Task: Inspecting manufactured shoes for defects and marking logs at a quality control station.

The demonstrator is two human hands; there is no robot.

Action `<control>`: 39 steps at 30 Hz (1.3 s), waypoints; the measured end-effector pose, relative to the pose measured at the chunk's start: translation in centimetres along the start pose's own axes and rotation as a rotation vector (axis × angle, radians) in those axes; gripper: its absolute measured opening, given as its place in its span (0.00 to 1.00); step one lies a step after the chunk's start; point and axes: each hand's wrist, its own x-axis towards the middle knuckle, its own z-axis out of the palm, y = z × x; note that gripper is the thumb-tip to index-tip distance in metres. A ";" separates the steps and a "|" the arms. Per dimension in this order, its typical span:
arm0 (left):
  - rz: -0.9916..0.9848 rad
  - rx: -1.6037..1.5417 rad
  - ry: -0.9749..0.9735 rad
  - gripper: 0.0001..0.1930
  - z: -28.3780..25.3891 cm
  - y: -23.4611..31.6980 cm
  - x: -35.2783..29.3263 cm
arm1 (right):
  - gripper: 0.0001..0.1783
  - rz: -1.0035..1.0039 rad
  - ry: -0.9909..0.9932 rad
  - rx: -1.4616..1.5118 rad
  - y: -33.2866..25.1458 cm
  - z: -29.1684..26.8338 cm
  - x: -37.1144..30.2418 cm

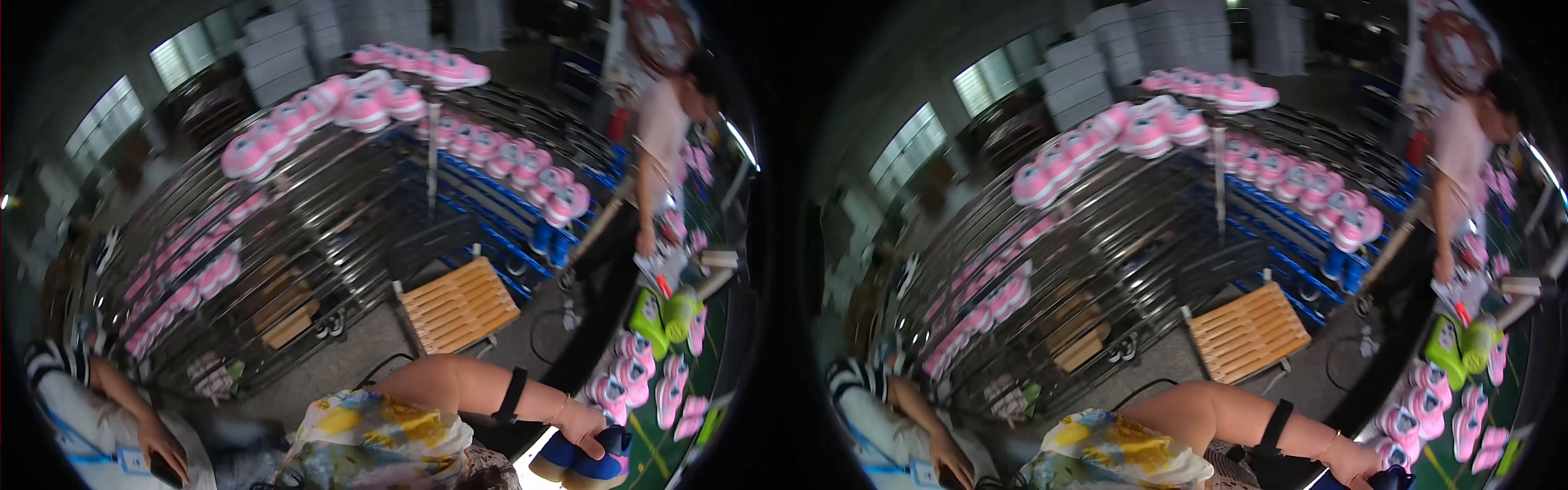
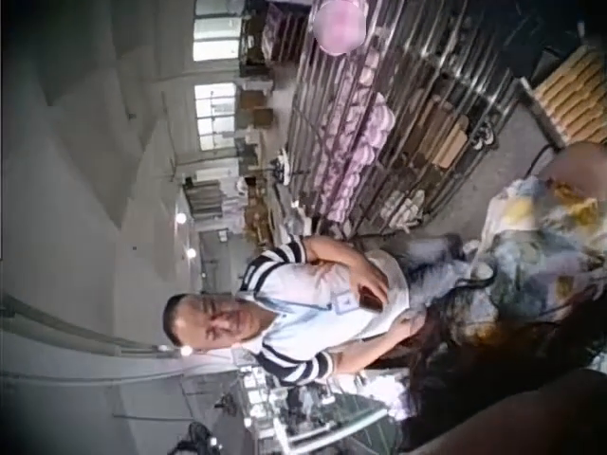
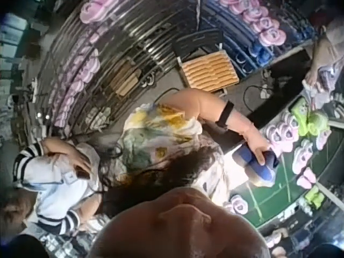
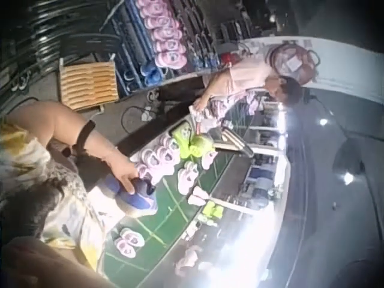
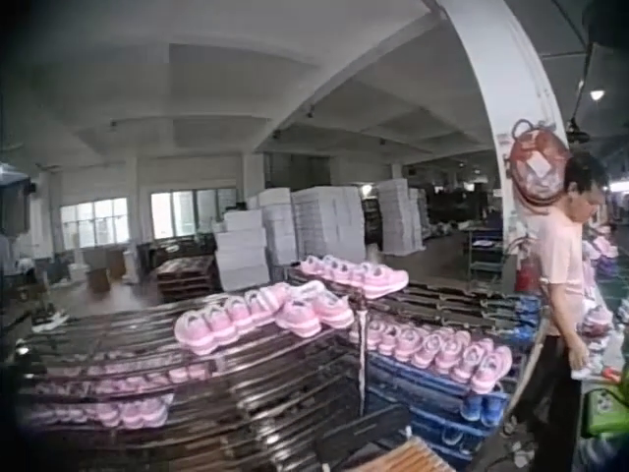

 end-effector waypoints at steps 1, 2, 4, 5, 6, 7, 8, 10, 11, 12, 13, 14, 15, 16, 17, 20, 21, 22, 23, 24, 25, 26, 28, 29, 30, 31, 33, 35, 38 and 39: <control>0.042 0.056 0.139 0.39 -2.1 3.1 -3.3 | 0.23 -0.035 -0.114 -0.022 0.1 2.1 2.0; 0.038 0.086 0.218 0.39 -3.9 6.6 -6.9 | 0.23 -0.071 -0.217 -0.041 0.2 4.5 3.6; 0.105 0.298 0.547 0.37 -6.0 14.6 -14.9 | 0.22 -0.141 -0.431 -0.055 0.5 10.9 6.0; 0.151 0.400 0.679 0.37 -6.8 18.0 -18.1 | 0.21 -0.182 -0.506 -0.069 0.2 13.5 6.7; 0.179 0.533 0.847 0.36 -6.7 21.4 -22.4 | 0.21 -0.231 -0.626 -0.066 -1.0 18.8 6.1; 0.219 0.910 0.968 0.37 -8.5 22.2 -25.6 | 0.20 -0.270 -0.673 -0.091 -2.7 22.3 4.2; 0.168 1.003 1.101 0.35 -8.0 25.9 -30.3 | 0.20 -0.304 -0.757 -0.094 -3.0 26.0 2.6; -0.027 1.535 1.377 0.33 -7.2 30.4 -39.2 | 0.19 -0.368 -0.895 -0.101 -2.5 31.1 2.0; -0.155 1.649 1.518 0.33 -6.6 32.6 -43.3 | 0.18 -0.402 -0.940 -0.113 -2.4 32.7 1.9; -0.318 1.848 1.531 0.31 -5.7 35.2 -47.4 | 0.18 -0.441 -0.976 -0.125 -2.4 34.5 2.5; -0.590 1.940 1.603 0.32 -4.8 37.2 -51.4 | 0.18 -0.479 -1.005 -0.132 -2.3 36.3 3.1; -0.801 2.120 1.636 0.35 -4.1 38.5 -56.3 | 0.17 -0.512 -1.024 -0.145 -2.3 37.4 3.5; -1.166 1.996 1.676 0.37 -2.4 40.6 -59.4 | 0.17 -0.536 -1.026 -0.166 -2.0 37.6 3.6; -1.409 1.898 1.702 0.38 -0.6 42.3 -63.1 | 0.16 -0.556 -1.022 -0.185 -1.5 37.2 3.4; -1.518 1.877 1.670 0.36 0.6 42.8 -67.4 | 0.16 -0.559 -0.993 -0.231 -0.8 35.2 3.1; -1.680 1.885 1.455 0.28 3.9 41.2 -80.4 | 0.15 -0.522 -0.698 -0.469 -0.3 21.9 -2.8; -1.975 1.666 1.347 0.26 8.5 42.1 -85.6 | 0.15 -0.166 -0.672 -0.620 -7.2 26.4 -5.9; -1.834 1.602 1.392 0.27 9.3 42.4 -83.8 | 0.15 0.084 -0.696 -0.750 -11.9 27.7 -6.9; -1.429 1.794 1.029 0.27 10.2 43.5 -86.6 | 0.15 0.038 -0.658 -0.771 -11.1 26.8 -7.0; -1.272 1.816 0.908 0.27 2.3 41.6 -84.0 | 0.11 -0.124 -0.695 -0.853 -12.5 28.0 -7.1; -1.183 1.819 0.830 0.27 -3.5 39.2 -83.6 | 0.12 -0.130 -0.770 -0.953 -12.5 28.4 -6.5; -1.100 1.819 0.763 0.27 -8.9 36.6 -82.8 | 0.13 0.019 -0.760 -0.933 -12.5 28.6 -6.3; -0.982 1.821 0.665 0.27 -17.4 31.4 -80.2 | 0.16 0.007 -0.785 -0.996 -11.9 28.1 -6.0; -0.954 1.825 0.631 0.27 -20.3 29.4 -79.2 | 0.18 0.076 -0.792 -1.032 -12.5 28.0 -5.9; -0.940 1.829 0.612 0.27 -22.6 27.5 -78.3 | 0.20 0.137 -0.814 -1.065 -13.0 27.5 -5.8; -0.943 1.838 0.589 0.28 -24.3 26.9 -77.7 | 0.20 0.174 -0.763 -1.051 -13.0 27.3 -6.9; -0.976 1.851 0.582 0.28 -26.4 24.8 -76.4 | 0.20 0.231 -0.746 -1.032 -12.4 26.1 -7.4; -1.033 1.869 0.590 0.28 -28.1 23.4 -75.1 | 0.20 0.245 -0.712 -1.016 -12.2 25.2 -7.4; -1.105 1.896 0.592 0.29 -31.0 20.5 -70.3 | 0.20 0.272 -0.640 -0.952 -12.0 22.6 -7.5; -1.119 1.907 0.586 0.29 -32.2 19.2 -67.8 | 0.20 0.283 -0.600 -0.901 -11.8 21.4 -7.5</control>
